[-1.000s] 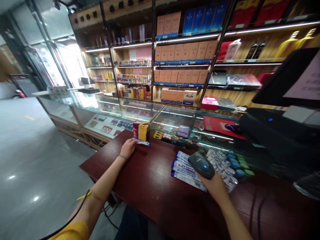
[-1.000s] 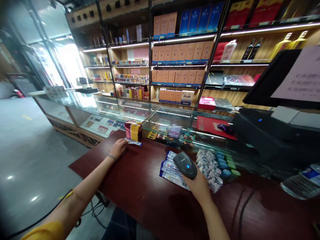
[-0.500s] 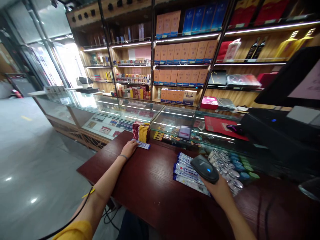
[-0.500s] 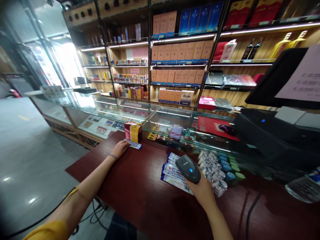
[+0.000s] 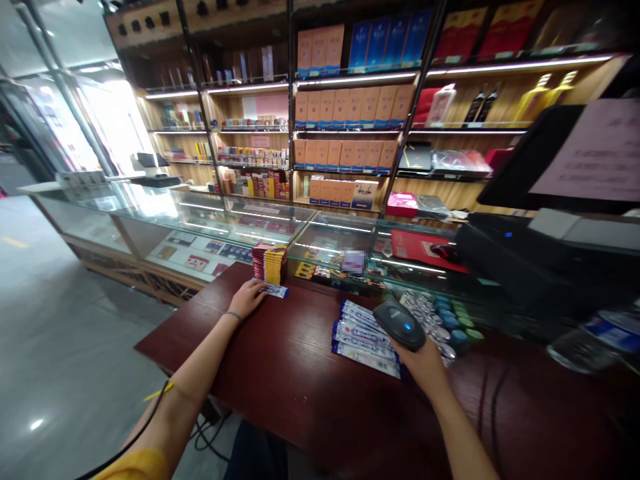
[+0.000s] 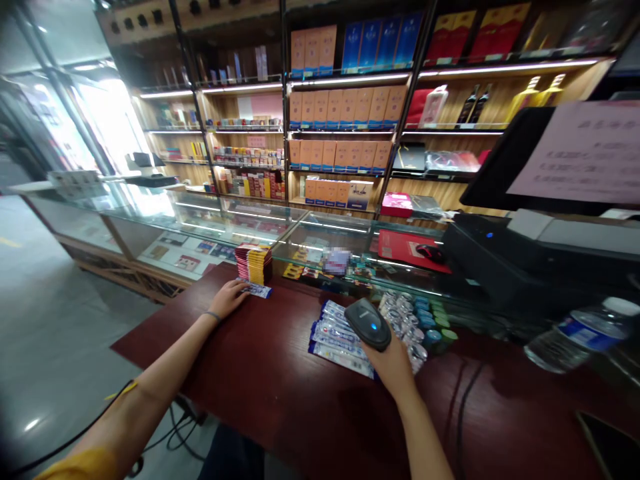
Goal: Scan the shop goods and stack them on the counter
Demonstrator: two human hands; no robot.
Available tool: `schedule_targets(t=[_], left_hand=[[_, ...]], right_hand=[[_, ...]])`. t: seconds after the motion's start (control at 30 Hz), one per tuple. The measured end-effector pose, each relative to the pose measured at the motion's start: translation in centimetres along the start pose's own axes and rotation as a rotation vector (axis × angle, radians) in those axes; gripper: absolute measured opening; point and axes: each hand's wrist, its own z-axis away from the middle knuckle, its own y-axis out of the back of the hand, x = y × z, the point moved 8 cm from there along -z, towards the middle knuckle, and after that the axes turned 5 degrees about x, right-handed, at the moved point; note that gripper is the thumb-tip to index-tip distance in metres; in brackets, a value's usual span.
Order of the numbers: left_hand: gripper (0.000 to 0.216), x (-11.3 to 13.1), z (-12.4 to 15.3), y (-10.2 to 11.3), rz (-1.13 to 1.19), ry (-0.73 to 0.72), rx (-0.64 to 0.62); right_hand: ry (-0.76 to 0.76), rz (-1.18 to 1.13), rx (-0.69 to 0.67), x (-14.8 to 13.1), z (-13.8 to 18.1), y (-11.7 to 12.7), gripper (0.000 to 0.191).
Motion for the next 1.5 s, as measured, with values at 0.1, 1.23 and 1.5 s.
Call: schedule_targets(t=[0.1, 1.23, 1.5], left_hand=[[0.034, 3.4, -0.1, -0.3, 0.05, -0.034, 0.015], [0.02, 22.8, -2.3, -7.8, 0.756, 0.134, -0.008], [0.034, 19.3, 0.4, -10.2, 1.766, 0.809, -0.391]], right_hand=[[0.0, -0.022, -0.007, -0.4, -0.5, 0.9, 0.04], [0.048, -0.193, -0.033, -0.8, -0.5, 2.1, 0.046], [0.027, -0.169, -0.047, -0.2, 0.2, -0.3, 0.051]])
